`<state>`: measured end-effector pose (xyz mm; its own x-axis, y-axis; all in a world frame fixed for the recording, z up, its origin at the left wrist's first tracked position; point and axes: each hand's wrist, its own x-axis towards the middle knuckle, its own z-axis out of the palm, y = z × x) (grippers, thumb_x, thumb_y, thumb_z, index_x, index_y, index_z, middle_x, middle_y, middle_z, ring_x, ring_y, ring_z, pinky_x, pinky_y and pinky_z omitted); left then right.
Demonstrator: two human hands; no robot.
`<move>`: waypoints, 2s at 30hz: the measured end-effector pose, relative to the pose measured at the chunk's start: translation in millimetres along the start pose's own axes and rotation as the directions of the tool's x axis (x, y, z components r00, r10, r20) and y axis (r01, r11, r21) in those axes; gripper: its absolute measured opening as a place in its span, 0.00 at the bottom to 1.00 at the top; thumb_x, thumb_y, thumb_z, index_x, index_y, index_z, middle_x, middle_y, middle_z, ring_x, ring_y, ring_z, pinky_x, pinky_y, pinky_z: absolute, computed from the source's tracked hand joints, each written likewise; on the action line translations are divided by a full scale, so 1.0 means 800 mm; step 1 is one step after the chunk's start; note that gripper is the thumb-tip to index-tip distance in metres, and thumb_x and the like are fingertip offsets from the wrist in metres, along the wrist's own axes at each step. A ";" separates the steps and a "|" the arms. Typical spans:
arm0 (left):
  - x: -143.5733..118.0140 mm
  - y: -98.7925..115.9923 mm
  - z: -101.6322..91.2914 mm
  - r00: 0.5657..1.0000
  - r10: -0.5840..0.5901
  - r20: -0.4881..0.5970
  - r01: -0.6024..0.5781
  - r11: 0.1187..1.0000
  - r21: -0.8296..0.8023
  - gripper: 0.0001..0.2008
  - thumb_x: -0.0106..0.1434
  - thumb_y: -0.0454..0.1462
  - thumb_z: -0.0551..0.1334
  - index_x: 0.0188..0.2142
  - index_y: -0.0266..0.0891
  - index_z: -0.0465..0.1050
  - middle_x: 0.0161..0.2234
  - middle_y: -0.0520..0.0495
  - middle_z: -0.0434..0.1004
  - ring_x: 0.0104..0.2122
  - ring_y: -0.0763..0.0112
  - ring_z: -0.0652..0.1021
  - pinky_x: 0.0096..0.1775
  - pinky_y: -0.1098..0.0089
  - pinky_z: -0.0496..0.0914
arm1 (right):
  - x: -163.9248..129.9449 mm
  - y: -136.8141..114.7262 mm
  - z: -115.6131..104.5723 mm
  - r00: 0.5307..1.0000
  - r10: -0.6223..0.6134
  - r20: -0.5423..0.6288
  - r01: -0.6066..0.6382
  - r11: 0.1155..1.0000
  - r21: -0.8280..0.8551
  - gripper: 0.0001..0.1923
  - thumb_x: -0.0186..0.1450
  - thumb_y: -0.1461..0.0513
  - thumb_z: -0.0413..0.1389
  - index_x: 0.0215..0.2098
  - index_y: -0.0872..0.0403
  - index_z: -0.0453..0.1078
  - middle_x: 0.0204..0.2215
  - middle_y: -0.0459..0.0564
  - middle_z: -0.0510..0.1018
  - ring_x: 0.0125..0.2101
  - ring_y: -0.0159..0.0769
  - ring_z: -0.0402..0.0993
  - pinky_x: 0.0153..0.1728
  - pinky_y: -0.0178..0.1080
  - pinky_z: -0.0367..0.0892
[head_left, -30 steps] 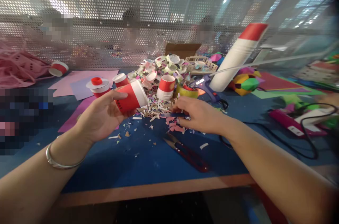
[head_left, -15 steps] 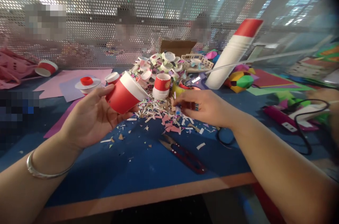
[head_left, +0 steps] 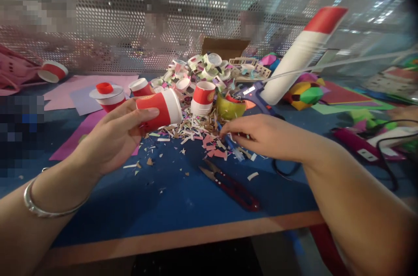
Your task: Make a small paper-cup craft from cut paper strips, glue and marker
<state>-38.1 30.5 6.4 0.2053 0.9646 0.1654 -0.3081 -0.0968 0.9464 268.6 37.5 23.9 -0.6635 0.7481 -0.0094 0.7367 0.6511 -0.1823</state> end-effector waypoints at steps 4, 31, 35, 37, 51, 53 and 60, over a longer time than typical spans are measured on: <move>-0.001 -0.002 0.001 0.996 0.087 -0.032 -0.083 0.992 0.090 0.15 0.64 0.30 0.67 0.51 0.34 0.73 0.50 0.43 0.80 0.53 0.61 0.76 0.57 0.63 0.68 | -0.005 -0.021 -0.006 1.000 0.016 -0.005 -0.016 0.998 0.056 0.11 0.72 0.57 0.52 0.46 0.51 0.75 0.36 0.48 0.82 0.33 0.38 0.77 0.34 0.39 0.64; -0.006 -0.018 -0.017 0.992 0.115 -0.051 -0.094 0.945 0.312 0.29 0.59 0.39 0.71 0.57 0.39 0.66 0.56 0.36 0.75 0.52 0.54 0.77 0.49 0.60 0.74 | -0.004 -0.066 0.008 0.980 0.175 0.096 -0.198 0.920 0.340 0.10 0.70 0.61 0.51 0.29 0.51 0.62 0.22 0.42 0.68 0.22 0.32 0.64 0.24 0.36 0.57; -0.004 -0.024 -0.017 0.993 0.106 -0.053 -0.086 0.950 0.300 0.30 0.56 0.40 0.73 0.56 0.40 0.67 0.59 0.35 0.72 0.53 0.54 0.76 0.50 0.58 0.74 | 0.007 -0.062 0.000 0.972 0.228 -0.054 -0.163 0.822 0.546 0.14 0.72 0.55 0.50 0.30 0.51 0.63 0.25 0.44 0.67 0.25 0.33 0.65 0.25 0.35 0.62; -0.005 -0.024 -0.014 0.996 0.080 -0.049 -0.063 0.960 0.273 0.30 0.57 0.40 0.74 0.57 0.41 0.67 0.57 0.37 0.74 0.52 0.54 0.76 0.50 0.58 0.73 | 0.015 -0.061 0.002 0.964 0.256 -0.068 -0.144 0.722 0.677 0.14 0.72 0.53 0.51 0.31 0.51 0.65 0.26 0.45 0.70 0.26 0.33 0.68 0.25 0.35 0.65; -0.012 -0.010 0.009 0.963 -0.248 0.105 0.255 0.965 -0.064 0.30 0.50 0.35 0.76 0.52 0.45 0.71 0.44 0.47 0.78 0.39 0.63 0.78 0.39 0.66 0.73 | 0.042 -0.066 0.057 0.940 0.332 -0.074 -0.043 0.331 0.943 0.12 0.71 0.53 0.57 0.46 0.49 0.62 0.33 0.43 0.69 0.28 0.29 0.68 0.25 0.30 0.68; -0.012 -0.009 0.011 0.962 -0.250 0.110 0.257 0.965 -0.046 0.30 0.49 0.35 0.77 0.52 0.44 0.72 0.43 0.47 0.78 0.38 0.65 0.77 0.38 0.67 0.73 | 0.040 -0.070 0.058 0.941 0.327 -0.089 -0.037 0.361 0.932 0.15 0.71 0.52 0.57 0.50 0.48 0.62 0.36 0.45 0.71 0.33 0.32 0.70 0.29 0.33 0.71; -0.018 -0.008 0.020 0.964 -0.238 0.117 0.229 0.970 0.086 0.32 0.54 0.36 0.76 0.56 0.42 0.68 0.43 0.47 0.77 0.37 0.68 0.77 0.38 0.70 0.73 | 0.038 -0.075 0.061 0.941 0.215 -0.262 0.138 0.462 0.876 0.09 0.71 0.55 0.58 0.46 0.50 0.68 0.34 0.45 0.72 0.33 0.32 0.69 0.30 0.32 0.70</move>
<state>-24.3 13.7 2.4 0.3800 0.9244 -0.0332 -0.1721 0.1059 0.9794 197.8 15.2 -13.2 -0.4315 0.8774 0.2099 0.1347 0.2927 -0.9467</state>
